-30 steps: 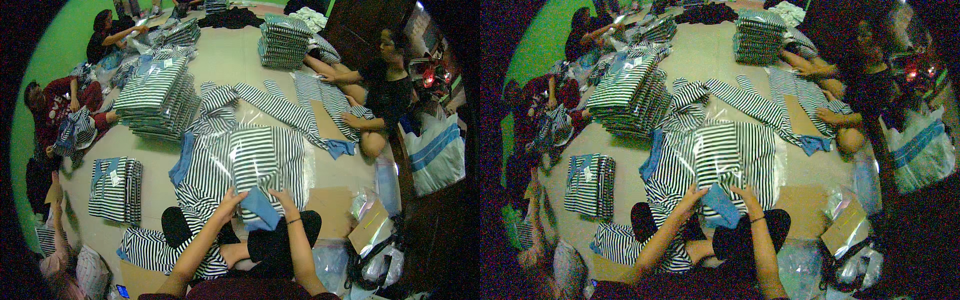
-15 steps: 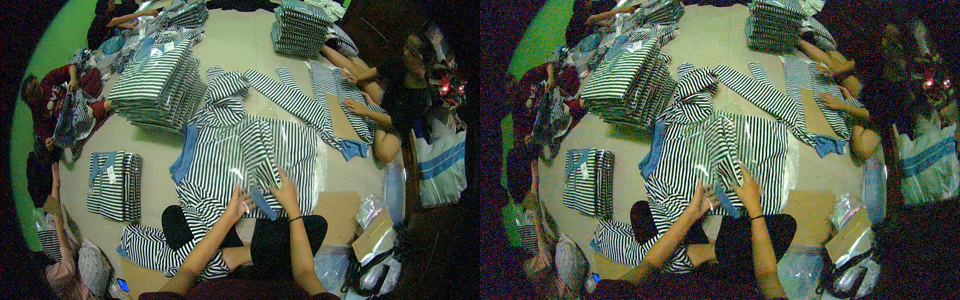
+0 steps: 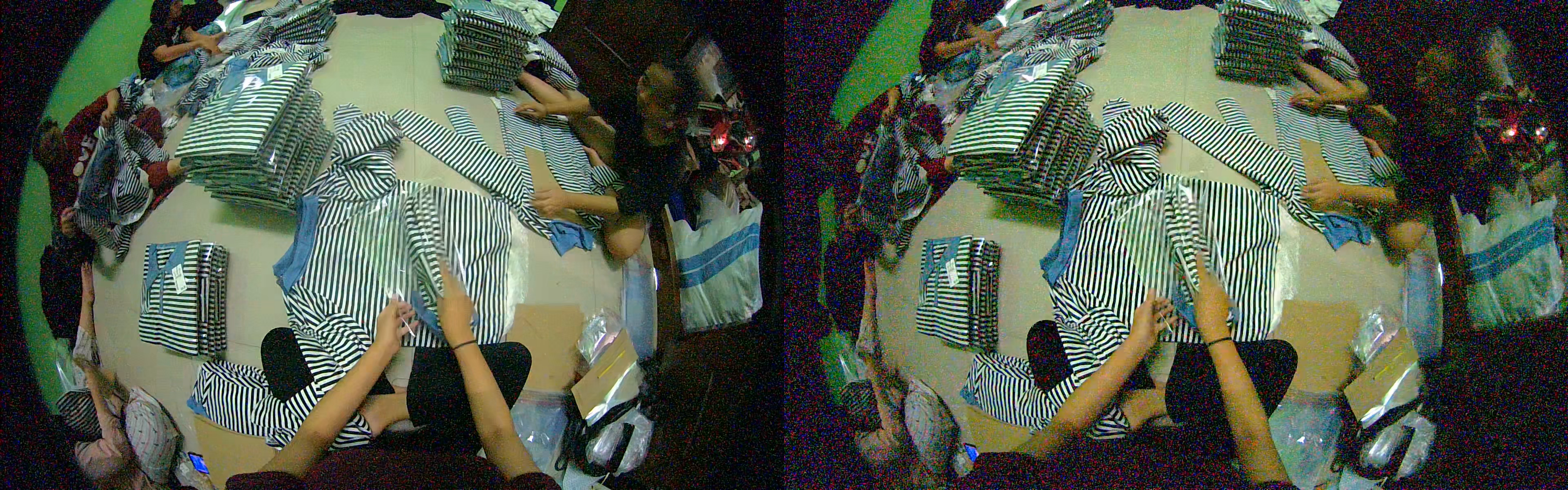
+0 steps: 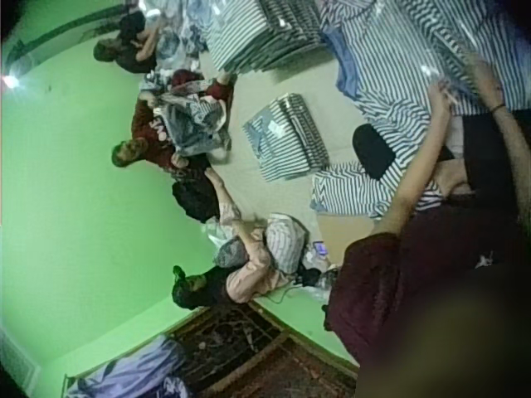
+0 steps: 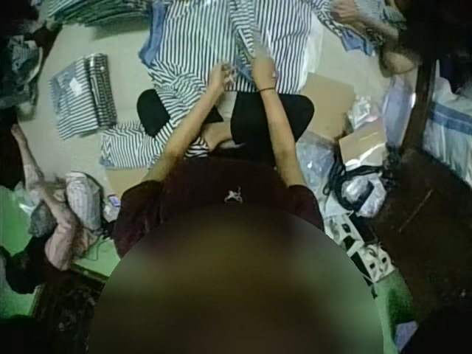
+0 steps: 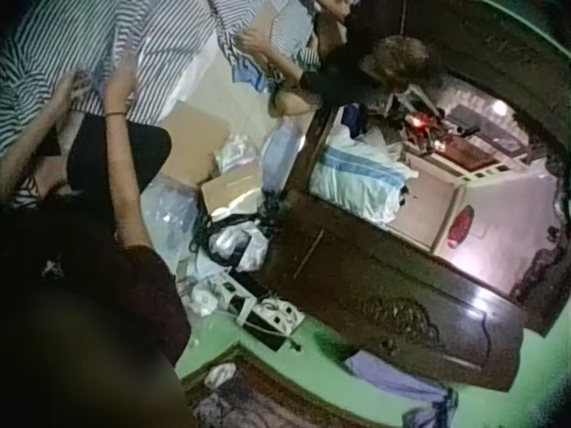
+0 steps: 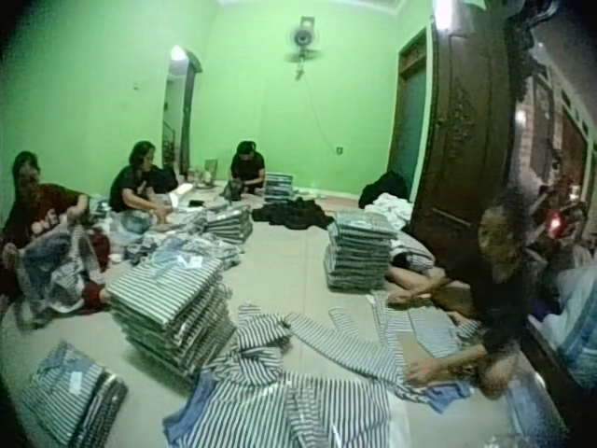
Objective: The person folds striped shirts on the floor, places them into clear plastic bags, and stacks the packaged shirts. They repeat this process with multiple shirts, using cardboard to assist in folding.
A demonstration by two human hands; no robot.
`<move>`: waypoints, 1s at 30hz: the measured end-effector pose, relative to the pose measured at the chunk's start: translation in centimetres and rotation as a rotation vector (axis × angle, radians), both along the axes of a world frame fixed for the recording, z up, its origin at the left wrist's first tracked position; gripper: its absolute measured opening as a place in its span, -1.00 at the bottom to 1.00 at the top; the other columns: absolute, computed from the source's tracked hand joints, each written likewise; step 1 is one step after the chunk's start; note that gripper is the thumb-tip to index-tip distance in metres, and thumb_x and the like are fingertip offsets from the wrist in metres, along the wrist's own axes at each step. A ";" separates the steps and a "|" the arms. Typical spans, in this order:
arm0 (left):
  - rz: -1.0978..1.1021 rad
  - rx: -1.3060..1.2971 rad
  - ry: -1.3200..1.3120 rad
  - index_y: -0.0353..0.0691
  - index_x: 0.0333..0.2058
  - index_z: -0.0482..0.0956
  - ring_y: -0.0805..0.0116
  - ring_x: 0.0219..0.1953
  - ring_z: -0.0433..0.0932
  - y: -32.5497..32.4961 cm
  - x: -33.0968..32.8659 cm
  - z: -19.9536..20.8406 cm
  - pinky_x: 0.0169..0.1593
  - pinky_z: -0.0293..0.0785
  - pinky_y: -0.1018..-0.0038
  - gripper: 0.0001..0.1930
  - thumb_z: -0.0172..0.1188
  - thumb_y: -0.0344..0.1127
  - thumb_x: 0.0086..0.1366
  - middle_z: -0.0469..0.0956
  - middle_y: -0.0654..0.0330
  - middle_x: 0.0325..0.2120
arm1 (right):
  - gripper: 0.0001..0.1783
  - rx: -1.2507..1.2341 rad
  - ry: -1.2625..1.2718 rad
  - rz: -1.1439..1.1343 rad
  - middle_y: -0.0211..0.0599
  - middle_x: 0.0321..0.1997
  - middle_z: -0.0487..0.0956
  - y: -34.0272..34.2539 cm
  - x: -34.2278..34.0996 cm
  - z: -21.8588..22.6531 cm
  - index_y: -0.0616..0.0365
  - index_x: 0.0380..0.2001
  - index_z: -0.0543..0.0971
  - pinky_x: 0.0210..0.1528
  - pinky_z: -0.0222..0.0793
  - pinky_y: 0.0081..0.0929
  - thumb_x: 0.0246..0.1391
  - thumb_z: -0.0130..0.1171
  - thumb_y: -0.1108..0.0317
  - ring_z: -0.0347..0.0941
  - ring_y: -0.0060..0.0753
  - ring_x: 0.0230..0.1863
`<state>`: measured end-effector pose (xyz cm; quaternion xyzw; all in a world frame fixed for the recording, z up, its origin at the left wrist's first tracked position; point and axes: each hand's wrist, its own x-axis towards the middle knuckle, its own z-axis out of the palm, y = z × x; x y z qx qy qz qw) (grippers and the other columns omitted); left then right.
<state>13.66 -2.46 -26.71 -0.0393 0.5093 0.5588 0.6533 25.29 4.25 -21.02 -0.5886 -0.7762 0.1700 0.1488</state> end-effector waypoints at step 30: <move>0.051 0.087 0.241 -0.32 -0.24 0.31 0.53 -0.37 0.34 -0.3 -2.3 1.8 -0.34 0.32 0.62 -0.64 0.05 -0.16 0.10 0.37 0.23 -0.42 | -0.51 -0.323 0.406 0.591 -0.04 0.08 0.20 -1.5 -2.8 -2.4 0.33 -0.03 0.22 0.16 -0.09 -0.36 -0.02 -0.13 0.26 0.04 -0.15 0.14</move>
